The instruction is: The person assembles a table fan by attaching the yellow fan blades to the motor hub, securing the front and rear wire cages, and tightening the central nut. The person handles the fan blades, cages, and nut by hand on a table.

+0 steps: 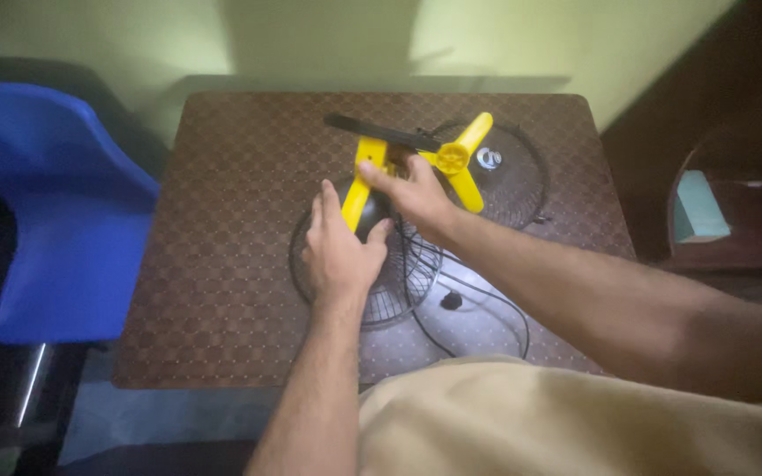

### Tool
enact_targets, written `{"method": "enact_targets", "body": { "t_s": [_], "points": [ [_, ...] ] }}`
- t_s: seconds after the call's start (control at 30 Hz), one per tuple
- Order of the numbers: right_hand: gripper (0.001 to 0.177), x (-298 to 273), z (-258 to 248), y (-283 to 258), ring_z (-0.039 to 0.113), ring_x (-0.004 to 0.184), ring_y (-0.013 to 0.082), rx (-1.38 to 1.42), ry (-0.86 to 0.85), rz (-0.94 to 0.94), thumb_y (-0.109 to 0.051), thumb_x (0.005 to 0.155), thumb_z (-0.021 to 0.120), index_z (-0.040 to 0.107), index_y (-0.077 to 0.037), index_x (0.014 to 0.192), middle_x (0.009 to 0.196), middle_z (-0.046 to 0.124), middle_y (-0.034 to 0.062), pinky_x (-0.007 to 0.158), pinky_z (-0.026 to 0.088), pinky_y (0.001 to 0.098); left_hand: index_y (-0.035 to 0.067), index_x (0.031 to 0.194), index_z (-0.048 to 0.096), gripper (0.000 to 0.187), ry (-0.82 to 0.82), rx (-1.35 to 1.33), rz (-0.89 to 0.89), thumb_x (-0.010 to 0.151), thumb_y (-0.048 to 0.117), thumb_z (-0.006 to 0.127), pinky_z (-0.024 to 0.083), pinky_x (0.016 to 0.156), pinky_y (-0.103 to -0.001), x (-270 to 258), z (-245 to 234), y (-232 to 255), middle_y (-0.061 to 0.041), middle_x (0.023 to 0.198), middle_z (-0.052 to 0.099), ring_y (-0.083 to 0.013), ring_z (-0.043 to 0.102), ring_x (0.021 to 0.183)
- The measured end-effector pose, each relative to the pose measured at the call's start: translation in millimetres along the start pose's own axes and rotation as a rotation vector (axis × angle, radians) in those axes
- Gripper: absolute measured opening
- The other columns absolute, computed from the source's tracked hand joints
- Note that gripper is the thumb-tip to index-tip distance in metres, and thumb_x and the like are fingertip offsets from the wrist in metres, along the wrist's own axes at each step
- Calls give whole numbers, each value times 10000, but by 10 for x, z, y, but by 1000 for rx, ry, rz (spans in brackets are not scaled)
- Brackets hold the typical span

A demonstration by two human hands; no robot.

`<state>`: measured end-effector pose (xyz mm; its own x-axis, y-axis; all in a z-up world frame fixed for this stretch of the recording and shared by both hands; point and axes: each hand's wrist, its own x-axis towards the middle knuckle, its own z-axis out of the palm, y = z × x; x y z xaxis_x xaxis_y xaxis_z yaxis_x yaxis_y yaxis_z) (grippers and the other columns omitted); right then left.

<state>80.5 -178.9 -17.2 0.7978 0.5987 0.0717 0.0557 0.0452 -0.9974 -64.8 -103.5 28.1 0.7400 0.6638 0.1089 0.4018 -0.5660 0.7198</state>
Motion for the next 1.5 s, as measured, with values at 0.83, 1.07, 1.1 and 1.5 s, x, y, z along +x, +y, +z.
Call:
{"method": "enact_targets", "body": {
  "t_s": [0.83,1.07,1.1,1.5],
  "points": [
    [547,-33,-64,-103,607,1227,179,131,-14,79,-325,931,726,612,17,1343,1313,685,111,1076,451,356,18,1201,645,635,13,-152,-18,736,384,876,569,850,-481,146,-141,42,-241,1060,730,-417,717,1017],
    [570,30,-63,-248,600,1186,195,325,97,245,-325,827,819,660,43,1232,1188,711,108,1043,397,406,51,916,724,521,-92,-270,-286,1012,522,524,510,774,-550,-88,240,-310,-229,865,710,-453,675,871],
    [569,39,-53,-257,587,1178,193,361,115,323,-348,836,810,664,45,1221,1172,708,96,1020,392,424,17,861,699,571,-164,-359,-297,1019,530,505,516,753,-553,-27,257,-343,-231,835,702,-451,682,838],
    [522,14,152,-210,667,1079,146,158,269,134,-225,785,912,583,-22,1136,1110,710,67,991,526,352,73,974,751,528,-130,-309,-344,984,533,493,516,829,-527,86,358,-164,-195,944,737,-412,699,943]
  ]
}}
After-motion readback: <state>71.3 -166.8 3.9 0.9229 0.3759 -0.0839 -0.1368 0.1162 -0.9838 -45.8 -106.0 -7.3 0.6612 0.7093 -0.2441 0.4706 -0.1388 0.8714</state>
